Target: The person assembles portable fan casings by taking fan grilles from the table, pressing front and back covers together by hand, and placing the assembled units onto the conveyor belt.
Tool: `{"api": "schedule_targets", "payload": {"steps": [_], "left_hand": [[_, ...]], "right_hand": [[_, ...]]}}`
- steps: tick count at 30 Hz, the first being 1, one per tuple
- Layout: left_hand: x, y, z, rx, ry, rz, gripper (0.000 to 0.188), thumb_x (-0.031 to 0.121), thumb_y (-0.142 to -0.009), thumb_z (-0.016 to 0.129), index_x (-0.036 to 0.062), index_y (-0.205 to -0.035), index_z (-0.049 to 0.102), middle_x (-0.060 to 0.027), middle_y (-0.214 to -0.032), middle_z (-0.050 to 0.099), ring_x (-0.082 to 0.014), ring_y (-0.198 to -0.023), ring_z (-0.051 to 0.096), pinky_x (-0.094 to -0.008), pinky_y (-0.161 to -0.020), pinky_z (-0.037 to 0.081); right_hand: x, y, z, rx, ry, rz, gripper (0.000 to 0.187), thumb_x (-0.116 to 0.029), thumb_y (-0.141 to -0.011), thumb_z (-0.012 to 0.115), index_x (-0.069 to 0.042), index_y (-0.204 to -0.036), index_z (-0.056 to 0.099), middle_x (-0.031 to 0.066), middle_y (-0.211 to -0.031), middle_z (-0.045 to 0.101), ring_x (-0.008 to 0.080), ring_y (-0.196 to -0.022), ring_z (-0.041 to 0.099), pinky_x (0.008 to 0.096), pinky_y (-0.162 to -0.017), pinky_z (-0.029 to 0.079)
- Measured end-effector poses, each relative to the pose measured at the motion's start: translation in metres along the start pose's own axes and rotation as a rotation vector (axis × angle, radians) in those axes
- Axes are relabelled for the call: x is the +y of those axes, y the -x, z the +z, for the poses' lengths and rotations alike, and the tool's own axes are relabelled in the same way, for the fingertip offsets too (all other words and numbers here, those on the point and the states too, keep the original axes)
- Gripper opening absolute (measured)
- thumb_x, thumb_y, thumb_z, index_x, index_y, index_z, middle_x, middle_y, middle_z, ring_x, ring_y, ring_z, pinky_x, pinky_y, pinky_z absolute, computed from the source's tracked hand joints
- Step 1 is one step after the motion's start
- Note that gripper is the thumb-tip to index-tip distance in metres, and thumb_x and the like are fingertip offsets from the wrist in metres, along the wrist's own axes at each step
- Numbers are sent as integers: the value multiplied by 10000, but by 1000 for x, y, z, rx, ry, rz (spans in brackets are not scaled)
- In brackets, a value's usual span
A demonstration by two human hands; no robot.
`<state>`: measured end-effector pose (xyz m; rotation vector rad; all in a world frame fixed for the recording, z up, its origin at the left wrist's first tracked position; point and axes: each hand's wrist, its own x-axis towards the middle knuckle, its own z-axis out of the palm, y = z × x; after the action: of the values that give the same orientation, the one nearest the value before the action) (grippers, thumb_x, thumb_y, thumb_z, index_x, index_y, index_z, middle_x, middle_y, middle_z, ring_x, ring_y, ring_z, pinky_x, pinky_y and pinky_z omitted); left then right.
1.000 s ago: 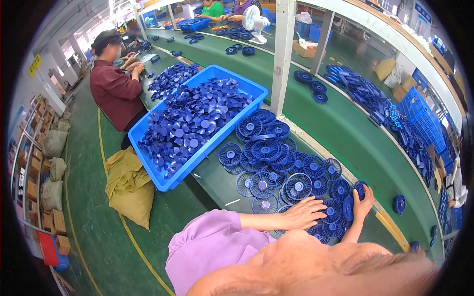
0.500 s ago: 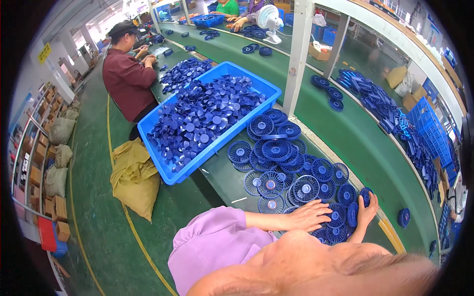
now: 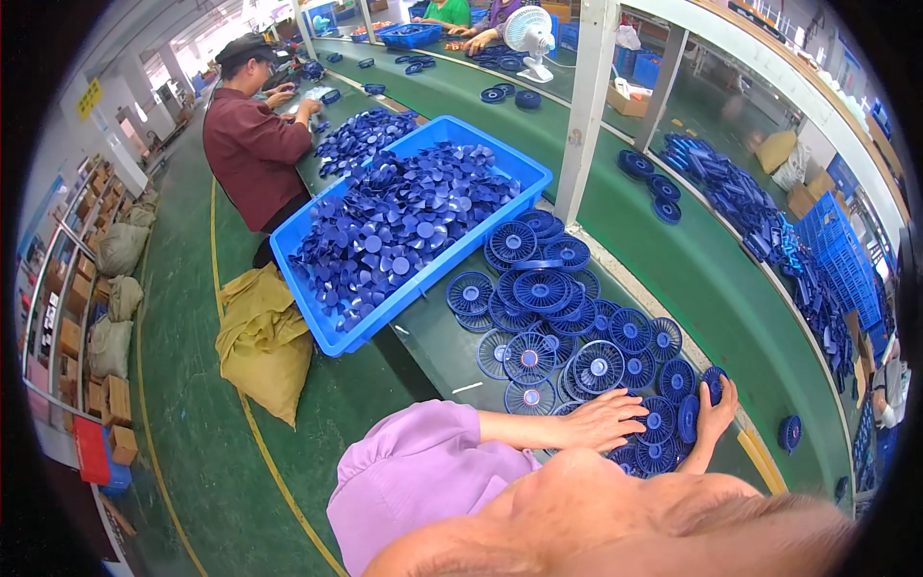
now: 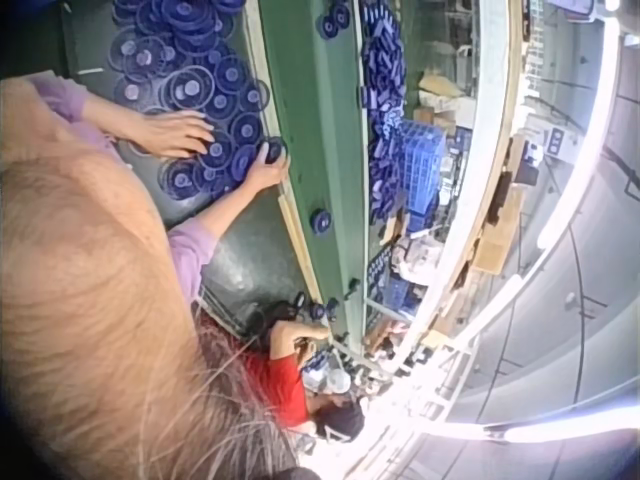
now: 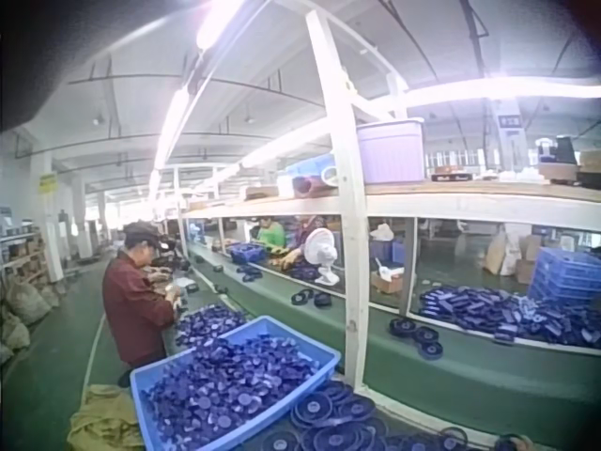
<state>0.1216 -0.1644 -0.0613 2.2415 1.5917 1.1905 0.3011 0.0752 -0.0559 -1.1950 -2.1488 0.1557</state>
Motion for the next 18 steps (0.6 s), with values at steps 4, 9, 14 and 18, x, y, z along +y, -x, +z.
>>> {"api": "schedule_targets", "payload": {"steps": [4, 9, 14, 18], "left_hand": [[1, 0, -1, -3, -5, 5, 420, 206, -815, 669, 109, -1208, 562, -127, -1368, 452, -309, -1325, 368, -508, -1123, 231], [1, 0, -2, 1, -6, 6, 424, 204, -815, 669, 108, -1212, 557, -127, -1365, 451, -310, -1325, 367, -508, -1123, 230], [2, -1, -3, -3, -10, 7, 429, 202, -812, 673, 103, -1213, 557, -127, -1356, 456, -310, -1322, 369, -504, -1124, 231], [2, -1, -2, -6, -6, 5, 419, 203, -810, 675, 96, -1201, 569, -128, -1352, 460, -309, -1317, 374, -500, -1123, 234]], "right_hand": [[2, 0, 1, 3, 7, -4, 460, -255, -771, 749, -49, -1160, 614, 210, -1262, 546, 380, -1160, 513, 450, -998, 404], [1, -1, 1, -1, 7, -1, 456, -258, -773, 746, -47, -1155, 616, 213, -1262, 546, 381, -1161, 513, 450, -999, 402], [1, -1, 0, -1, 6, -6, 455, -257, -773, 744, -48, -1156, 615, 216, -1264, 544, 381, -1166, 511, 450, -1002, 400], [1, 0, 0, -7, 6, 6, 453, -262, -775, 741, -53, -1158, 616, 203, -1269, 543, 377, -1169, 504, 453, -1003, 394]]}}
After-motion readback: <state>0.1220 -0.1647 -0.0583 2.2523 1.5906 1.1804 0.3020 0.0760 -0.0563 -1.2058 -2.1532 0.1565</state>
